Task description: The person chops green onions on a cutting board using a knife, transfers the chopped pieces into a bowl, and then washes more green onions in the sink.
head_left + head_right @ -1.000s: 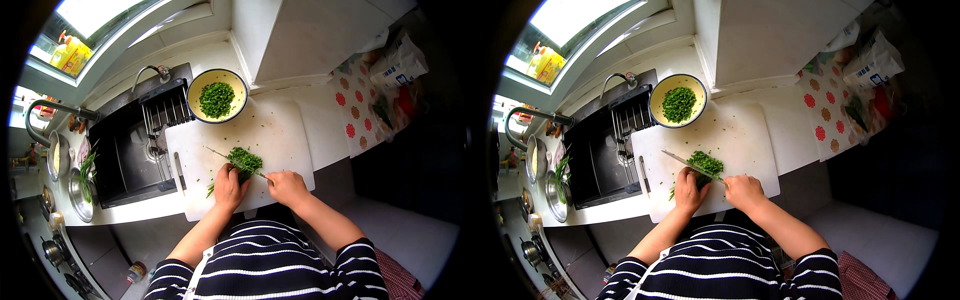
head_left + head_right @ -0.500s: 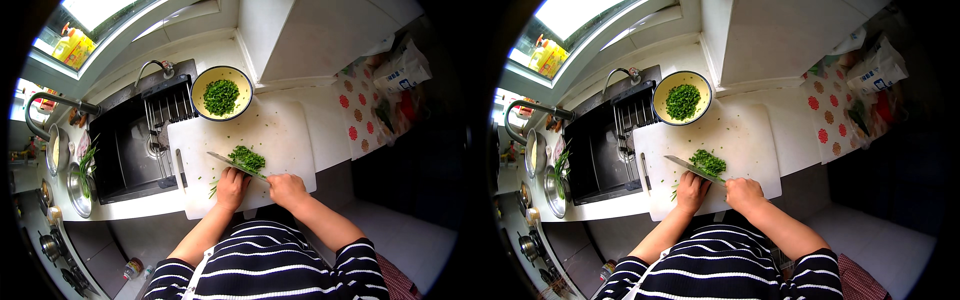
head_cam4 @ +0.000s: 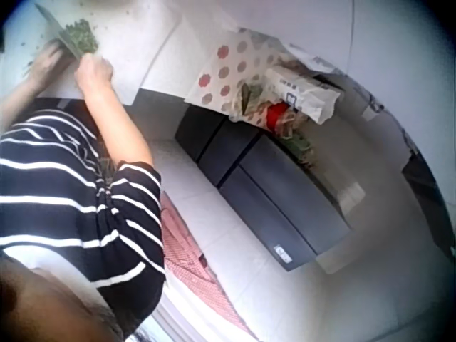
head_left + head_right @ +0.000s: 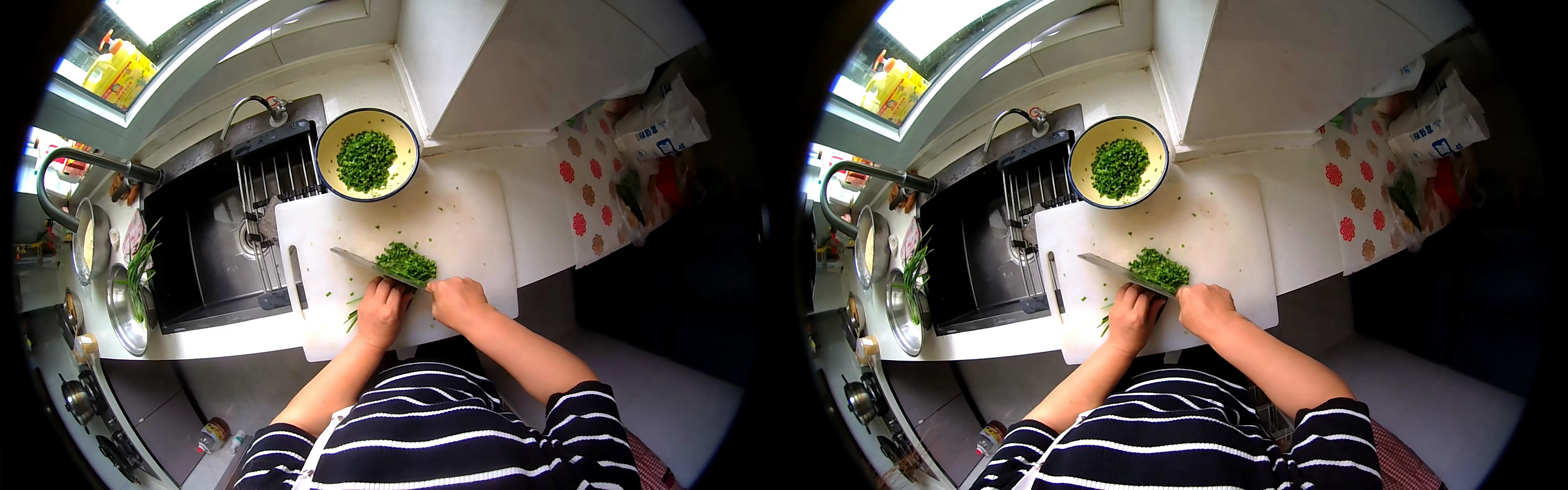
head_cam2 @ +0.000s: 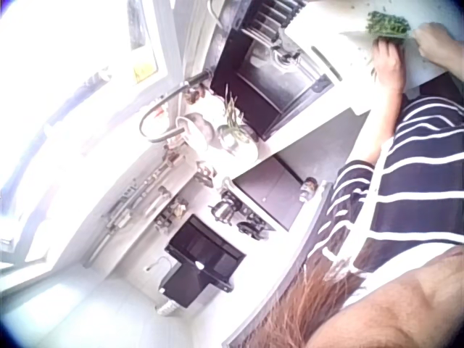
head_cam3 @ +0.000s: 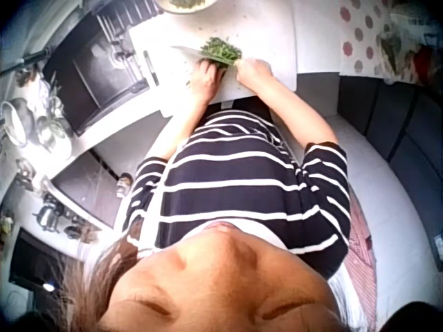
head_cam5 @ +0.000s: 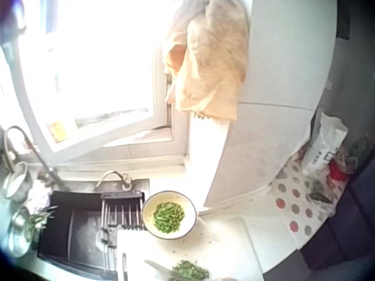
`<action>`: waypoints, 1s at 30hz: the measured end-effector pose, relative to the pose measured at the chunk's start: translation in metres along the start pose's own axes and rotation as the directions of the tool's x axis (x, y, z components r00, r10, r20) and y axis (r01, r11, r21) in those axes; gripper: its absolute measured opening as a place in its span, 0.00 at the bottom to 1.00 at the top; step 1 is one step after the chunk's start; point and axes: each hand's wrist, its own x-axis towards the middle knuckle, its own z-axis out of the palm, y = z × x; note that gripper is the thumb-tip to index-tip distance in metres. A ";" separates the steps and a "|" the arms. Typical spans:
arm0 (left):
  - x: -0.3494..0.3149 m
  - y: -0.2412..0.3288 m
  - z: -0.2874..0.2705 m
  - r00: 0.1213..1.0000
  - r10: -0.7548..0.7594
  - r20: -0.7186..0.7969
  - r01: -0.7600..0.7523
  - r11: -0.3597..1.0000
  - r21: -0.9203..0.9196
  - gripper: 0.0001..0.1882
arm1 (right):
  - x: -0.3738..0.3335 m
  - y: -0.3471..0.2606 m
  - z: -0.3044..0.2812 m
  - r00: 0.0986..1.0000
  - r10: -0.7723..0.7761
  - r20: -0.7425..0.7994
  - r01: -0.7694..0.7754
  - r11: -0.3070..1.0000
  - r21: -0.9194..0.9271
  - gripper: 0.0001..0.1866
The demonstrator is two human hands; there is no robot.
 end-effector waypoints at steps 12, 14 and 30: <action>-0.001 -0.001 0.001 1.000 0.002 -0.009 -0.002 1.000 0.007 0.14 | -0.031 0.012 -0.005 0.977 -0.071 -0.202 0.086 0.994 0.071 0.11; 0.000 0.000 0.000 1.000 0.007 -0.007 -0.007 1.000 0.008 0.13 | -0.035 0.016 -0.005 0.986 -0.056 -0.158 0.064 0.997 0.047 0.11; -0.005 -0.005 0.005 1.000 0.003 -0.003 -0.003 1.000 0.001 0.12 | -0.020 0.006 -0.009 0.999 0.016 0.038 -0.012 0.996 -0.084 0.10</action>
